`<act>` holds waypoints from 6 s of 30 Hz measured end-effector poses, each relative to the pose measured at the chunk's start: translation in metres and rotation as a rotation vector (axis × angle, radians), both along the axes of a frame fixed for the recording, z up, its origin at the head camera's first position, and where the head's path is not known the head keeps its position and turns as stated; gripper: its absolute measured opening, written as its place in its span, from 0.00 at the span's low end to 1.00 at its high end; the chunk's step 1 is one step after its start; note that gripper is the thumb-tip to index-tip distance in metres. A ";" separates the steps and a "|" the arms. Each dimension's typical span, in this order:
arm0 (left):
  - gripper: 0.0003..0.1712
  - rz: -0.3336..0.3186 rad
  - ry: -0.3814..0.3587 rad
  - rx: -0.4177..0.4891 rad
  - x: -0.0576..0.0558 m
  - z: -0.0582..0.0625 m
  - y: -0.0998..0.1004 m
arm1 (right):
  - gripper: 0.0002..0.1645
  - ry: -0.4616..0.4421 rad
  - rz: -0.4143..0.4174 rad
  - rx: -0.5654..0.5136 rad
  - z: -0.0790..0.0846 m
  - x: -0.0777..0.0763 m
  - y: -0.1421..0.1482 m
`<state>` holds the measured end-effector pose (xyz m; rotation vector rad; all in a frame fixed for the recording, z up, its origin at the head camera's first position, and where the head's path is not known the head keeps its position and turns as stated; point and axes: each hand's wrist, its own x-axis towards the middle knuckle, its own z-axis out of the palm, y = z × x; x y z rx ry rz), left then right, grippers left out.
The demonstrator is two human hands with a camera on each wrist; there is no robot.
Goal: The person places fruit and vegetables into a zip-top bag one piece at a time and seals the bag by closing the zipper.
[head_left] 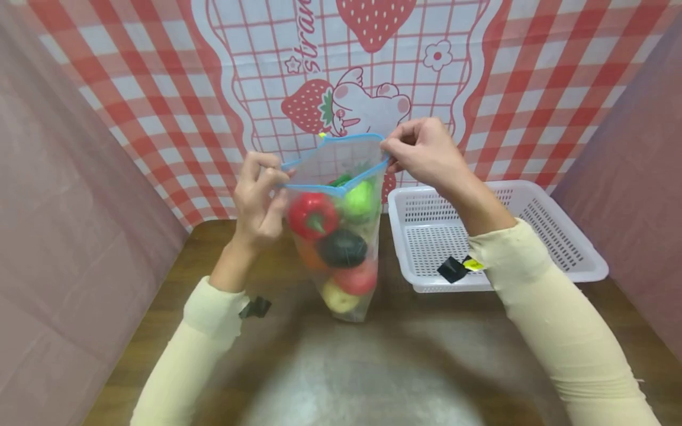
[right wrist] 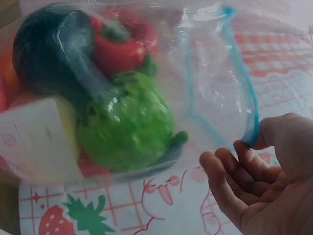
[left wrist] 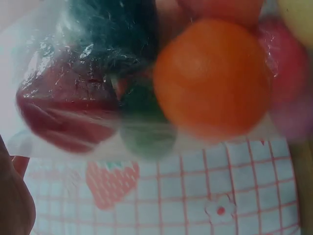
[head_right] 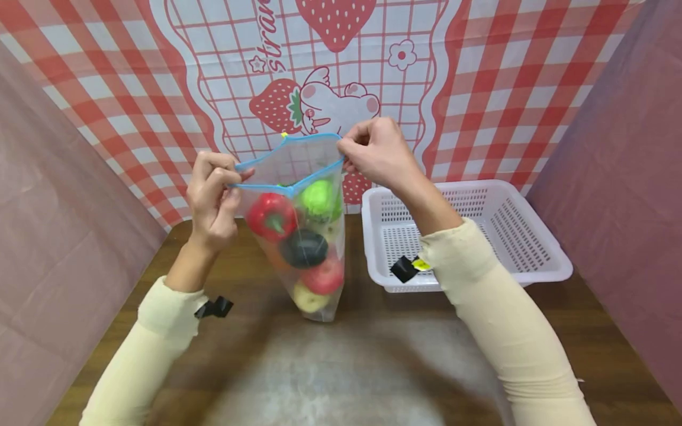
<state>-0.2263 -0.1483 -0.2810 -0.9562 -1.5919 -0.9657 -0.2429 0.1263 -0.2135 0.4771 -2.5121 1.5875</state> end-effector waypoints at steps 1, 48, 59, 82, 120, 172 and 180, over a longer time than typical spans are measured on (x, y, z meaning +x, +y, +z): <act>0.11 0.002 0.030 -0.023 0.004 0.000 0.003 | 0.13 -0.005 0.004 -0.007 -0.002 -0.001 -0.001; 0.10 0.299 -0.348 -0.468 -0.046 0.010 -0.012 | 0.26 0.403 0.210 0.336 -0.039 0.075 -0.008; 0.12 0.321 -0.365 -0.482 -0.046 0.009 -0.012 | 0.14 0.548 0.177 0.480 -0.054 0.088 -0.014; 0.10 0.334 -0.319 -0.384 -0.015 0.024 -0.041 | 0.05 0.478 0.099 0.171 -0.032 0.018 0.029; 0.17 0.076 -0.149 -0.048 0.002 0.002 -0.025 | 0.15 0.448 0.173 0.408 0.003 0.009 -0.017; 0.03 0.129 -0.123 -0.053 0.006 -0.004 -0.026 | 0.09 0.523 0.207 0.701 -0.012 -0.007 -0.060; 0.03 0.132 -0.124 -0.079 0.005 -0.007 -0.030 | 0.09 0.502 0.189 0.758 -0.014 -0.011 -0.049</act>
